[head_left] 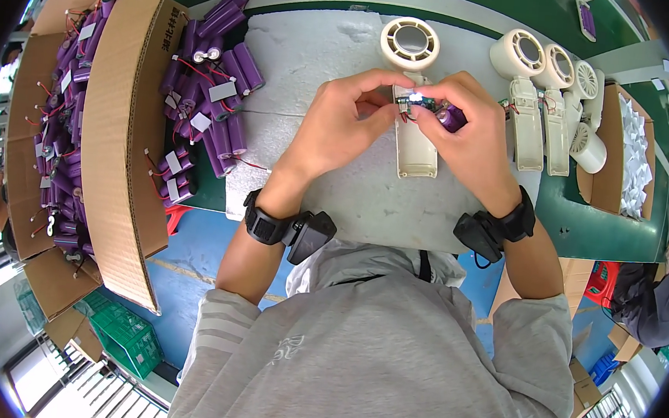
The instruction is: The person picks up a fan housing and a battery pack, connects the battery to the circuit board, and presses them into the housing. After setting the unit aside, they repeat the process with another battery pack and fan housing.
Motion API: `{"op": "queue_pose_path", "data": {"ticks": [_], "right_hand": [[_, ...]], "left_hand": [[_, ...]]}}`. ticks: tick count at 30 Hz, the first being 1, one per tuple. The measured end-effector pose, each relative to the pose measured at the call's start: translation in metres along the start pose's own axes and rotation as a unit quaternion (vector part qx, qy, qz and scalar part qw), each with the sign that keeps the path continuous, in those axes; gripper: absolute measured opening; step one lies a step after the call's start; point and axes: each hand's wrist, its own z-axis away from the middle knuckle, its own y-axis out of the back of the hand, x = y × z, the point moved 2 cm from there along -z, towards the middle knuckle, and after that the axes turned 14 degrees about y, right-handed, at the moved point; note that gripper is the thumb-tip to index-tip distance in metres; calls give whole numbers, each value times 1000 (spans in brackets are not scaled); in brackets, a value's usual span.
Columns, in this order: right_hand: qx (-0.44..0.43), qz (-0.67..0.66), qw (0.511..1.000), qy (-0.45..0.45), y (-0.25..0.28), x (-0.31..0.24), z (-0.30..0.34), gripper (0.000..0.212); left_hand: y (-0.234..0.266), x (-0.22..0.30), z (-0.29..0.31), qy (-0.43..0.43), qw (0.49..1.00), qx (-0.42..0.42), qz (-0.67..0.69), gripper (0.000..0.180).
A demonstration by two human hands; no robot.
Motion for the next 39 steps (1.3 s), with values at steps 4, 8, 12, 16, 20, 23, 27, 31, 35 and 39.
{"op": "queue_pose_path", "data": {"ticks": [4,8,12,16,20,23,27,31,35,39], "right_hand": [[22,2,999,27,-1,0,-1,20],[35,7,999,29,-3,1,-1,21],[35,-2,999,33,-3,2,-1,22],[41,11,998,34,-4,0,-3,22],[39,16,999,28,-4,0,-2,21],[31,28,999,25,-4,0,0,22],[37,19,999,8,-3,1,-2,21],[13,9,1000,-14,-3,7,-1,21],[-102,-19,987,-126,4,5,-5,28],[-199,-88,968,-125,21,0,-2,40]], "left_hand": [[-1,-2,-1,-19,1000,11,8,32],[0,-5,-3,-23,1000,11,8,32],[-1,-5,-3,-17,1000,10,23,31],[-1,-5,-3,-24,999,21,26,32],[-2,-5,-5,-31,999,22,37,31],[-3,-3,-6,-12,998,28,50,31],[-3,-6,-6,-40,998,48,-3,33],[-2,4,-4,-87,989,60,-106,37],[-2,11,-4,-90,985,46,-140,40],[-3,8,-3,-74,989,28,-122,38]]}}
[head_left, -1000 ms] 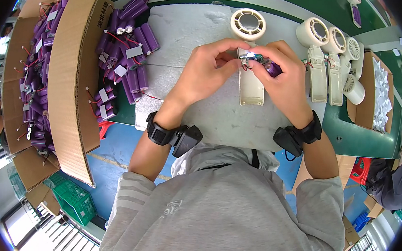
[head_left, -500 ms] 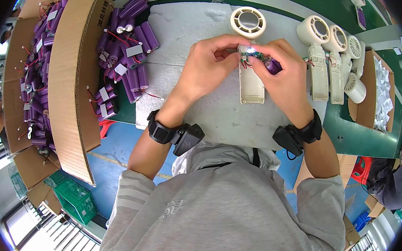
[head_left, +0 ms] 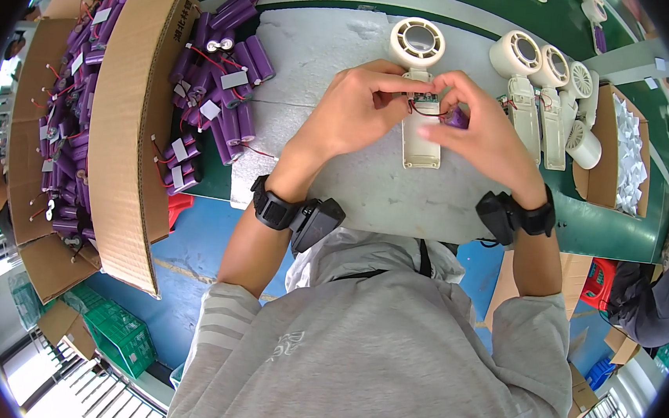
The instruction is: The person picks up a fan housing and a battery pack, connects the battery to the circuit board, and presses them into the housing. After setting the unit aside, they repeat the process with another battery pack and fan housing.
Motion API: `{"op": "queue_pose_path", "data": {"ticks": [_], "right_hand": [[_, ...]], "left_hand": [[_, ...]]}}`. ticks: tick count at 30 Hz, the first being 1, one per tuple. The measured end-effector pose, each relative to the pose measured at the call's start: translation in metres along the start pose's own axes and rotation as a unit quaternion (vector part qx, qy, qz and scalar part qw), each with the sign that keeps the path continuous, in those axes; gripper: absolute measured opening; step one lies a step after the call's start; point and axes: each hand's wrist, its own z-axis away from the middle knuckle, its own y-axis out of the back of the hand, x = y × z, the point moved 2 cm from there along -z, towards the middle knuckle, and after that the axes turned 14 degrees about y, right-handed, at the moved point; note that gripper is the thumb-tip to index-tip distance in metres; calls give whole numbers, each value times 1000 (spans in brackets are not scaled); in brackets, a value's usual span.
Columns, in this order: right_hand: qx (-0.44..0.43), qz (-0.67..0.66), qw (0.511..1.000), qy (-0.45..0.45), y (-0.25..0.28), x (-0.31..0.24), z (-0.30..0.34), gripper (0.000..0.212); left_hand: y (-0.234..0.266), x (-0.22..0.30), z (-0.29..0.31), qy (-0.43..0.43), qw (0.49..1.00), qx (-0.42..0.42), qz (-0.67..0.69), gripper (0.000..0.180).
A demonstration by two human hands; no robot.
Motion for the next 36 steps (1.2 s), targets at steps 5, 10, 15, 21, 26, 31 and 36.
{"op": "queue_pose_path", "data": {"ticks": [5,10,15,21,26,31,36], "right_hand": [[-6,-15,998,53,3,-8,20,51],[58,-219,968,-105,10,-10,31,43],[111,-56,977,-173,12,-17,34,30],[115,303,945,48,15,-11,37,17],[65,296,942,141,19,-17,31,10],[7,306,945,117,18,-24,28,7],[1,352,930,101,13,-20,25,6]], "left_hand": [[-1,-3,1,30,999,-19,24,34],[1,-8,0,11,999,-26,44,33],[1,-10,0,20,998,-37,54,34],[-3,-5,-1,85,996,-11,34,35],[-4,4,1,85,996,7,24,33],[-8,2,6,57,998,25,33,35],[-8,1,5,41,998,30,37,37]]}}
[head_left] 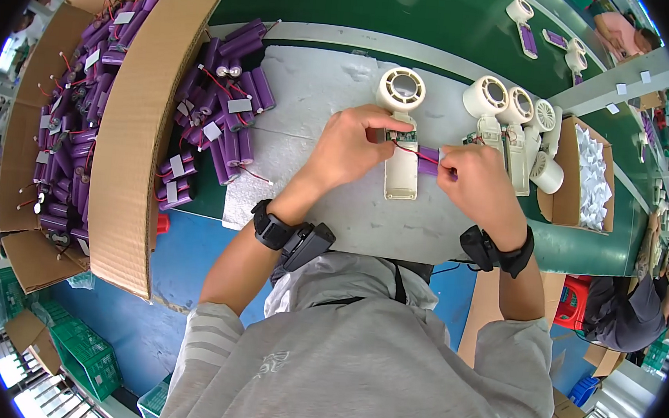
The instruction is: The person picks up a fan housing and a battery pack, connects the battery to the circuit board, and presses them into the housing. After setting the unit aside, they repeat the process with another battery pack and fan housing.
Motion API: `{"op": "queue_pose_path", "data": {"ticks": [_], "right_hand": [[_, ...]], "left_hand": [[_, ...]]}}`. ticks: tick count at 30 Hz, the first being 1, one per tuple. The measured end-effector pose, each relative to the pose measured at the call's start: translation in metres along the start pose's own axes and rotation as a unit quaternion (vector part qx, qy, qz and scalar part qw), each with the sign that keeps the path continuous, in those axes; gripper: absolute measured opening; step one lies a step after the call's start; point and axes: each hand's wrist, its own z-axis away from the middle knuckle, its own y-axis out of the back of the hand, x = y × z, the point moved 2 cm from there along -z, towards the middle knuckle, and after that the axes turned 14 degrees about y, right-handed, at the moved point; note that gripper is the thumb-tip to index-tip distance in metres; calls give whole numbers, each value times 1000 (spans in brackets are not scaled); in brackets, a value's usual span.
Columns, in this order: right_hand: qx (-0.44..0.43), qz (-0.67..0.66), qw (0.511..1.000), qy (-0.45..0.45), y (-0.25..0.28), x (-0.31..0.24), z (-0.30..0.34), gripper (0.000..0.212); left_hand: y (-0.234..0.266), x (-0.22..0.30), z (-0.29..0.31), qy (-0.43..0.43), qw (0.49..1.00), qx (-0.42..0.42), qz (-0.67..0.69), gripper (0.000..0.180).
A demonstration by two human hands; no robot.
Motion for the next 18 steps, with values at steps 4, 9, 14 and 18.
{"op": "queue_pose_path", "data": {"ticks": [4,9,14,18], "right_hand": [[23,9,1000,-16,-1,-2,-1,8],[32,-50,998,-20,3,6,1,7],[55,-108,992,-19,5,6,5,7],[18,-77,997,-11,7,7,2,8]], "left_hand": [[1,-1,-1,-11,1000,-2,5,38],[1,-1,1,7,1000,-6,5,38],[2,-1,1,5,1000,-23,-8,37],[3,-1,1,4,1000,-20,-15,37]]}}
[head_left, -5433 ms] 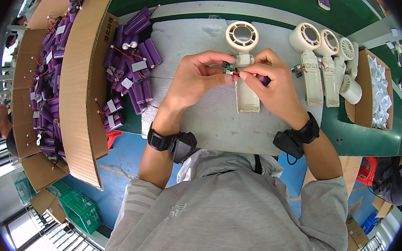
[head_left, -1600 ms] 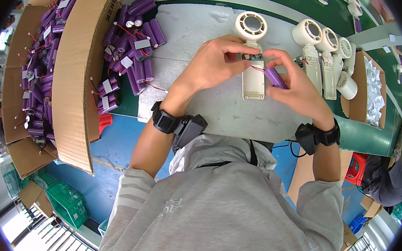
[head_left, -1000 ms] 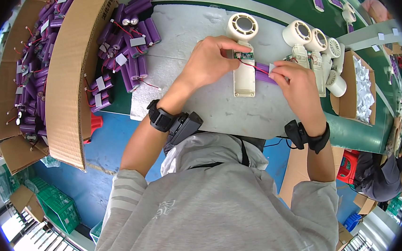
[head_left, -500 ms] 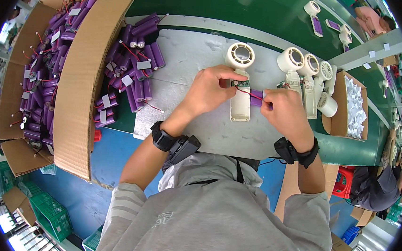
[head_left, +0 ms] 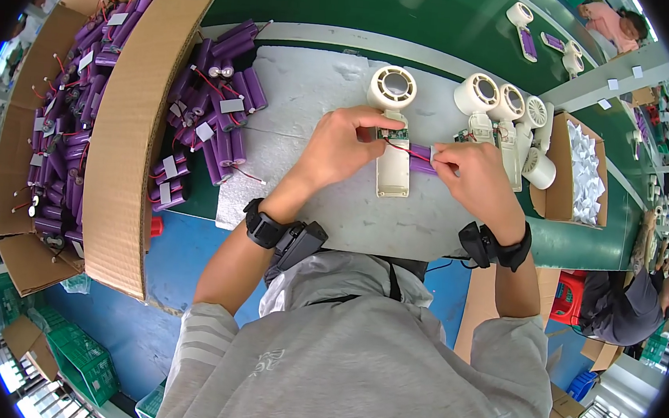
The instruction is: The person picks up a fan housing and a battery pack, connects the battery to the circuit board, and presses them into the housing. After setting the unit aside, they repeat the process with another battery pack and fan housing.
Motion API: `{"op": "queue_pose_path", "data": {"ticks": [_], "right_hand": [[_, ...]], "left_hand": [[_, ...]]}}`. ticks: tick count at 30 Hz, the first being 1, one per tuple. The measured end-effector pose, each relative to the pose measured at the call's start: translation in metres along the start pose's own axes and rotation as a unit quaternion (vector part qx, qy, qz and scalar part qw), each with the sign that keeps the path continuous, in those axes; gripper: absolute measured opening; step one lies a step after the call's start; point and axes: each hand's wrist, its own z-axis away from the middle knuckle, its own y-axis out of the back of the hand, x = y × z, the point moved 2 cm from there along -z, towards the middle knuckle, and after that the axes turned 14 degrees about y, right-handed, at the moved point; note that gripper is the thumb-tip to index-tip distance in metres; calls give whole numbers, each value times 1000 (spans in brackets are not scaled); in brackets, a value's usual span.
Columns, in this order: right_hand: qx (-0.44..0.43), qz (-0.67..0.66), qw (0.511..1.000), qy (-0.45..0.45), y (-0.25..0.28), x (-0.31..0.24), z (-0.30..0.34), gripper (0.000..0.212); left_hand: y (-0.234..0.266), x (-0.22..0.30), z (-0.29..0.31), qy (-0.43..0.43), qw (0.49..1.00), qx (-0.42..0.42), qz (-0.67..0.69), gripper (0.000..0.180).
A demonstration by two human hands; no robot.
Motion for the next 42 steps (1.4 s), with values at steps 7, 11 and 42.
{"op": "queue_pose_path", "data": {"ticks": [7,11,42], "right_hand": [[-24,81,996,40,-8,-7,-4,8],[3,109,994,27,-16,-10,-3,9],[64,-84,994,-33,16,9,15,39]], "left_hand": [[-1,-2,-1,-16,1000,13,20,36],[-1,-1,-1,-16,1000,15,12,36],[2,-5,-1,9,1000,11,4,36]]}}
